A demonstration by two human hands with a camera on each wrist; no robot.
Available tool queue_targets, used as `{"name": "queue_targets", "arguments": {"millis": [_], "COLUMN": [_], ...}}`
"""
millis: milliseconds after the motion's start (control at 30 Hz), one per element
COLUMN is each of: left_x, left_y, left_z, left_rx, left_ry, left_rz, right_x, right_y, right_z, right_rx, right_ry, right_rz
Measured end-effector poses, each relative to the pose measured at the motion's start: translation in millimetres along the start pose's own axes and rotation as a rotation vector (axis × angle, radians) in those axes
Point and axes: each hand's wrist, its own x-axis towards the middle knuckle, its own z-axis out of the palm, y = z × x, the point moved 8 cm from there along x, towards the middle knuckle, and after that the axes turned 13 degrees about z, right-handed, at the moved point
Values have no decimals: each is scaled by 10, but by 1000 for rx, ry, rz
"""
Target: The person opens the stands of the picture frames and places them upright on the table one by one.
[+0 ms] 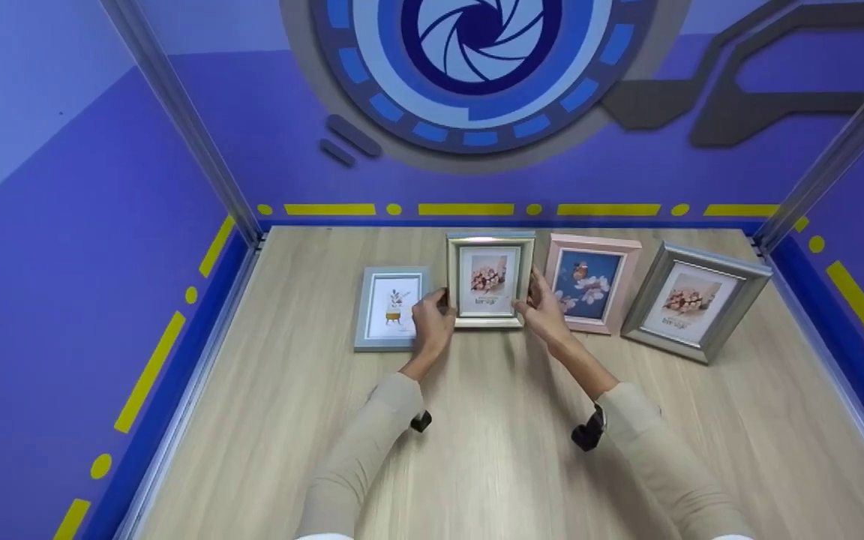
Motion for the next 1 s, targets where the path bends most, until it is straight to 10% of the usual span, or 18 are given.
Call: {"name": "queue_targets", "arguments": {"millis": [1000], "left_x": [-5], "left_y": [-79], "left_z": [130], "left_rx": [-89], "left_ry": [-141], "left_rz": [-20], "right_x": [-40], "right_y": [151], "right_z": [25], "right_rx": [-132], "right_ry": [-33], "right_rz": [85]}}
